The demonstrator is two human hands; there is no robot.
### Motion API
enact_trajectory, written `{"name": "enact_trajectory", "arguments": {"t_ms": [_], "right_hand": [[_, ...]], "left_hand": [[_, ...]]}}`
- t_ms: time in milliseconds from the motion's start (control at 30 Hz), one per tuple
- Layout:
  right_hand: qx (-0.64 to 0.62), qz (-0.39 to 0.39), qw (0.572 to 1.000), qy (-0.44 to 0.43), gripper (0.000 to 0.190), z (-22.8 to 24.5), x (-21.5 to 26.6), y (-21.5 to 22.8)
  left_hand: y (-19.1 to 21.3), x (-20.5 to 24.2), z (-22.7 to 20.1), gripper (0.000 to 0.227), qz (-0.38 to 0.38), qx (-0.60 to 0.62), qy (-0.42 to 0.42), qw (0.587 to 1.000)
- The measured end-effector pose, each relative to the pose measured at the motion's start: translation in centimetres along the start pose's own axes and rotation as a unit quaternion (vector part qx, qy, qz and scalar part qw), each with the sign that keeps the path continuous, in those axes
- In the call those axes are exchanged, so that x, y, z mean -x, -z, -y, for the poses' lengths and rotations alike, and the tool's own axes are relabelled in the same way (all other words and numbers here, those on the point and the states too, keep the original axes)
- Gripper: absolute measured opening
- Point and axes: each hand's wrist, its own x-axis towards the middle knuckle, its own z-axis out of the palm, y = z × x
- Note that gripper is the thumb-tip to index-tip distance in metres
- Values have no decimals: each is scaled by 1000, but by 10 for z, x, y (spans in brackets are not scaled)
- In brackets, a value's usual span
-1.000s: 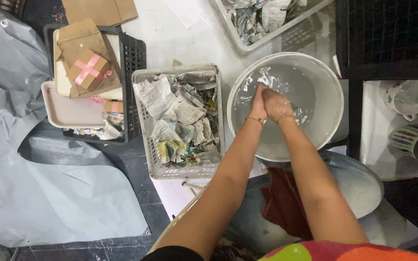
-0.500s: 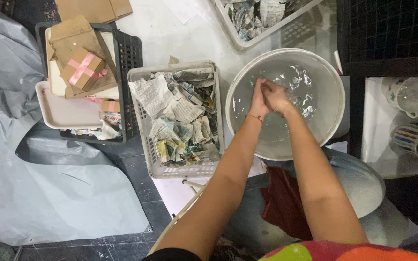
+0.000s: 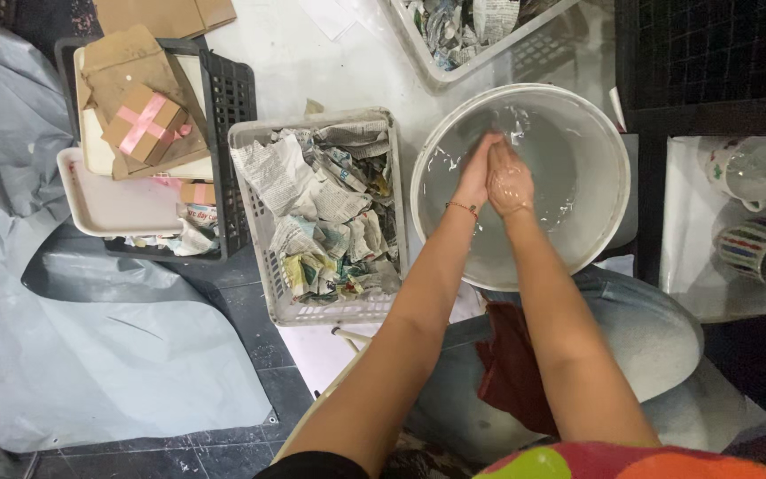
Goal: The person washes clear drinking glasses in a bucket of water, then dries them with a brown cloth and places them on a nearby shelf. The person handles the glasses one at a time, rinsing and wiping each before stacking them.
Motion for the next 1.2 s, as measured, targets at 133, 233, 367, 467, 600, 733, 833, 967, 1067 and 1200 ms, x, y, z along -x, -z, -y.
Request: {"name": "enact_trajectory", "arguments": {"t_ms": [133,233,367,467,600,733,833,967,1067,1200], "right_hand": [[-27,31,999,-25,48,-15,15,-21],[-75,21,996,-33,45,-14,16,-18],[-157,-33,980,-121,38,8,13,8],[-215,61,962,-156,33,19,3,33],[-338,52,897,-279,33,19,-7,32],[-547,68,762,-339,30,-9,-10,-7],[-786,115,466,-389,29,-37,-4,-33],[-822,204,401,-350,36,-60,5,-40],[-764,198,446,-423,32,-59,8,-43],[-682,243,588,-360,34,-58,10,-50]], "left_hand": [[-7,7,3,52,25,13,-40,999],[-9,8,2,47,27,7,-38,999],[-10,14,-2,50,11,-65,-41,997],[-11,15,-6,53,-19,-108,-23,994],[-2,3,-2,54,14,-38,56,998],[5,-13,15,42,77,96,98,988],[11,-12,19,36,83,128,75,986],[19,-10,15,40,-8,91,91,992],[20,-6,13,48,4,59,-22,998],[23,-2,7,50,-123,68,28,990]]}}
